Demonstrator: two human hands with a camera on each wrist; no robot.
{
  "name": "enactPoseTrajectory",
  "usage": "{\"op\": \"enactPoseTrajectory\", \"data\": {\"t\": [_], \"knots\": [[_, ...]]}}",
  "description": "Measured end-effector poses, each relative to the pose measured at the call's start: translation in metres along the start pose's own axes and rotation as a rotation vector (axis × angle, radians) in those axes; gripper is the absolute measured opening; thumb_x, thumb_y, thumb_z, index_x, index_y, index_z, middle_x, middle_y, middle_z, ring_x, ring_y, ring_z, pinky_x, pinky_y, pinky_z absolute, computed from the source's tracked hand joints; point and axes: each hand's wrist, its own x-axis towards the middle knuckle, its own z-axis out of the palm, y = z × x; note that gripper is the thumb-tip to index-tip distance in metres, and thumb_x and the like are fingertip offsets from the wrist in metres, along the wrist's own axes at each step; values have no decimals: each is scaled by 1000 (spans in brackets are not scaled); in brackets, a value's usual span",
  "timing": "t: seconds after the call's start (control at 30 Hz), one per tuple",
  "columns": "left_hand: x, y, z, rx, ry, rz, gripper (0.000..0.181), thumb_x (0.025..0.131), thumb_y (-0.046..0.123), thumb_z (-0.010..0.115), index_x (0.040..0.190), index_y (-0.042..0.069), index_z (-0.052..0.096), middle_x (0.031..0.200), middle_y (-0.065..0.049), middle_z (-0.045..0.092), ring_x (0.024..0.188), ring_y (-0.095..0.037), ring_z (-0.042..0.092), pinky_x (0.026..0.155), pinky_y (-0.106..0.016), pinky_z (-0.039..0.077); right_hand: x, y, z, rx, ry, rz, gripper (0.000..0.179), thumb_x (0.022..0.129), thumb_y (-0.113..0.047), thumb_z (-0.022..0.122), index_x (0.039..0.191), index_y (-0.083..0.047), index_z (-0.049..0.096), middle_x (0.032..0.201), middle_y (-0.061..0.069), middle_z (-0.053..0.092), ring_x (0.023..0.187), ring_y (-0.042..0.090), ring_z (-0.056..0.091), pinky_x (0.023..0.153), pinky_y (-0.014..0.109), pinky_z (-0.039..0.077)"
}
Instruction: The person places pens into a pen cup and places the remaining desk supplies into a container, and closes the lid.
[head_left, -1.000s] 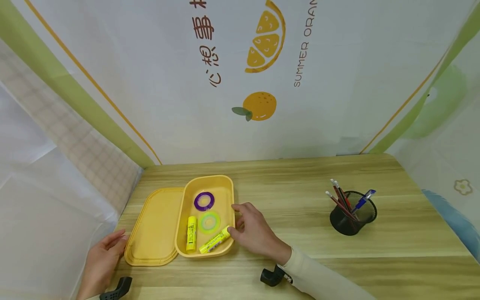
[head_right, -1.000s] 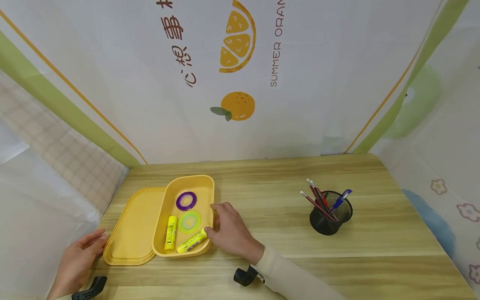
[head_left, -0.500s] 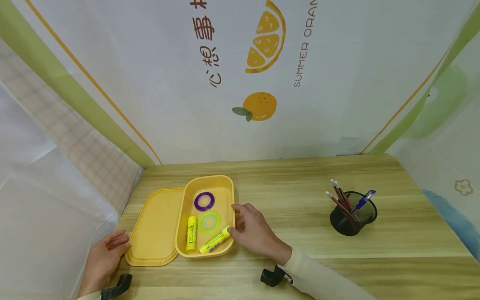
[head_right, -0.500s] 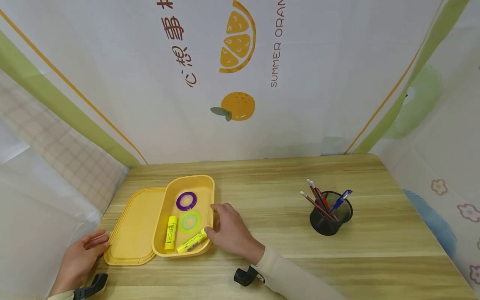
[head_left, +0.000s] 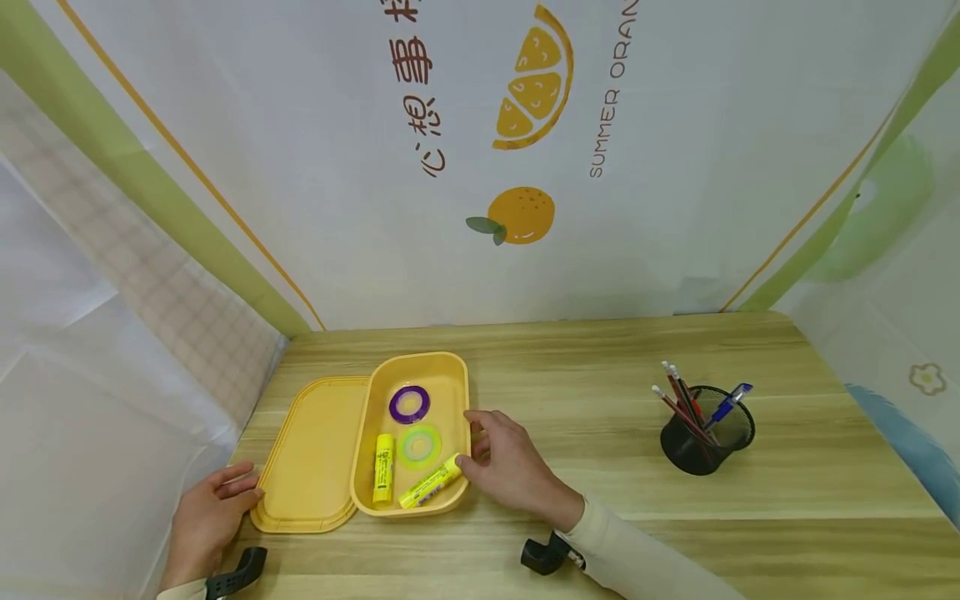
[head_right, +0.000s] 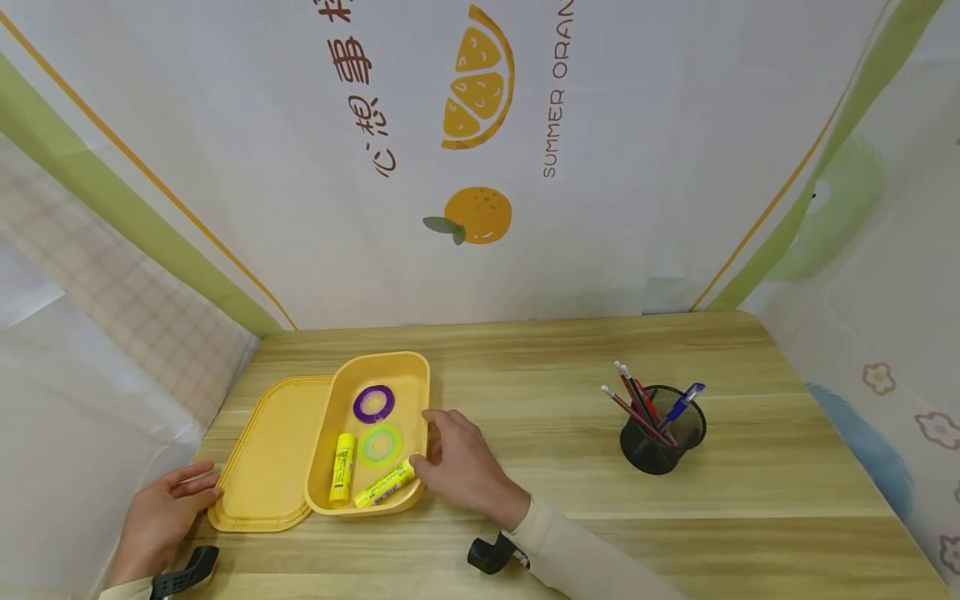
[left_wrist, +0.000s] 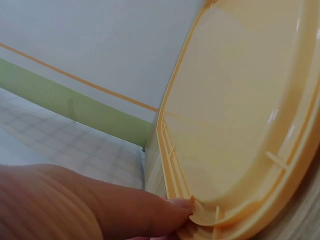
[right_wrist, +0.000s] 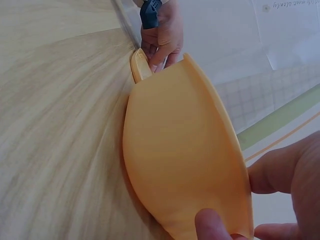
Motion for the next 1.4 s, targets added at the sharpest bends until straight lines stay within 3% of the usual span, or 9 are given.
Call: {"op": "enactPoseTrajectory", "data": {"t": [0.3,0.43,0.57,0.8,0.83,0.97,1.03,1.2,1.4], "knots": [[0,0,3,-3,60,-7,50,97,4,69,145,-5,58,108,-7,81,74,19,54,67,-9,51,0,0,0,13,-2,-3,64,94,-21,77,151,-4,53,132,12,62,98,9,68,77,20,58],[-2,1,2,-32,80,-29,49,98,4,67,146,-1,59,97,12,76,76,15,54,67,-13,52,0,0,-1,19,-6,-4,63,95,-20,77,151,-3,52,131,12,63,99,10,68,78,20,58],[-5,2,0,-125,41,-64,52,100,4,64,151,-1,53,88,28,63,77,6,59,63,-21,55,0,-1,-1,26,-12,-1,63,95,-20,76,151,-2,52,129,12,63,99,10,69,78,20,58],[-6,5,-7,-326,-122,-143,64,106,13,63,162,1,36,93,30,61,89,11,61,78,-18,58,0,0,-2,24,-14,2,63,95,-21,76,151,-4,53,128,11,63,100,11,68,78,21,59],[-6,4,-8,-370,-152,-153,59,106,14,64,160,8,43,95,30,61,91,11,61,80,-17,58,0,0,-2,24,-15,1,63,95,-21,76,151,-4,53,128,11,63,100,11,68,78,21,59],[-8,-4,-12,-531,-262,-128,25,107,18,65,124,35,69,101,28,65,95,10,63,84,-13,56,0,1,-2,26,-19,-2,63,95,-20,76,151,-4,52,129,12,63,100,11,68,79,22,58],[-8,-10,-13,-638,-319,-72,30,108,14,62,102,42,72,104,27,68,98,8,65,83,-14,57,0,1,-2,27,-19,-3,63,95,-20,76,151,-4,52,130,12,63,100,12,68,79,22,58],[-8,-21,-13,-896,-487,78,44,111,1,47,112,30,80,113,11,77,103,-5,74,83,-24,62,0,1,-2,26,-23,1,63,96,-21,76,152,-4,52,130,12,63,102,13,69,80,21,58],[-8,-25,-15,-1014,-595,107,48,112,-1,39,121,24,79,116,2,79,105,-12,76,86,-30,64,1,2,-2,30,-23,-6,64,96,-20,77,151,-2,52,129,13,63,102,14,69,80,21,59]]}}
